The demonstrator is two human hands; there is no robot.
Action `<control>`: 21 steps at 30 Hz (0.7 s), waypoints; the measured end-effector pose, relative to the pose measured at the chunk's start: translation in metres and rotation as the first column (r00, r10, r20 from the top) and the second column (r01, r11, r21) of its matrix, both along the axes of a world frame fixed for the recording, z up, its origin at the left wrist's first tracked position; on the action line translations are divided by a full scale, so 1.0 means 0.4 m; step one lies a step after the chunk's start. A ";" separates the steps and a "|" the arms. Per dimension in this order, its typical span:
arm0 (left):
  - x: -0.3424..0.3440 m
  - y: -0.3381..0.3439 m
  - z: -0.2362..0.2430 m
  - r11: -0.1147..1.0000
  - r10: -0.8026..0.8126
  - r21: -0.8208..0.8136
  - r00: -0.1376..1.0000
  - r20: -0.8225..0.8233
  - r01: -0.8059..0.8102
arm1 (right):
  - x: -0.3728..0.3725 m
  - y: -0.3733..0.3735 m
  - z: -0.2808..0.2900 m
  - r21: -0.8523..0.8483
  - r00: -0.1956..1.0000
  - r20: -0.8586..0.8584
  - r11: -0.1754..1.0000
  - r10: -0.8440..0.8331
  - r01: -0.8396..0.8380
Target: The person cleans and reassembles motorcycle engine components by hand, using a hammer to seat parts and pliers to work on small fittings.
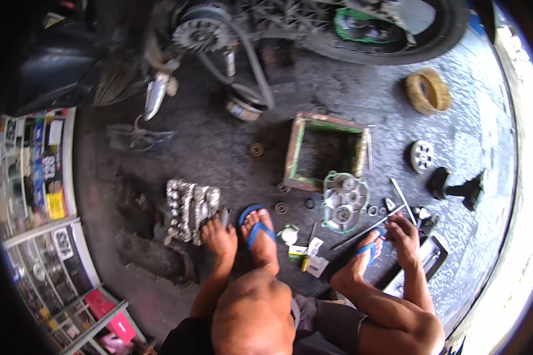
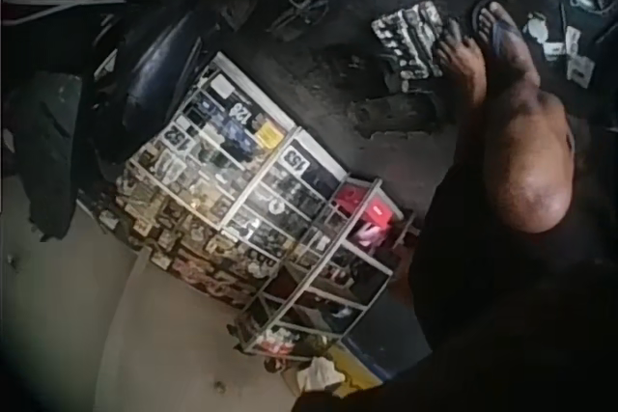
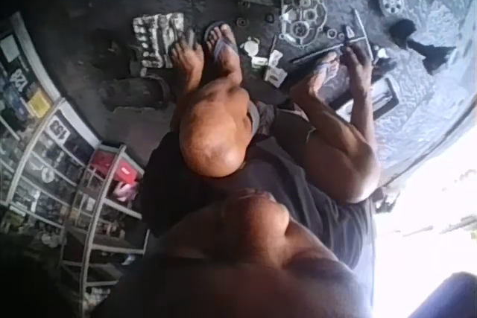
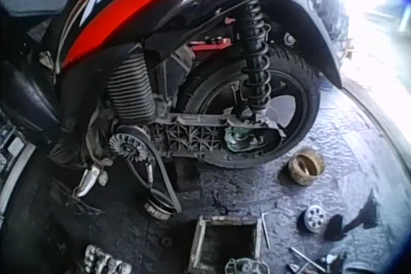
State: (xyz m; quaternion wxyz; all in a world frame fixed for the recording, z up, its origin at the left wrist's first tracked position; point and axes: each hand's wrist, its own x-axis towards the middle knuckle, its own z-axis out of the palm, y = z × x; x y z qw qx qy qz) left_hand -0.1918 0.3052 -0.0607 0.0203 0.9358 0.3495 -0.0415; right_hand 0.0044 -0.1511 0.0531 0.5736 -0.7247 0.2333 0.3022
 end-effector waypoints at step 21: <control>0.603 -0.379 0.320 0.375 -0.607 -0.456 0.586 0.537 0.807 | -0.041 -0.070 -0.012 0.099 0.993 0.003 0.988 -0.116 0.115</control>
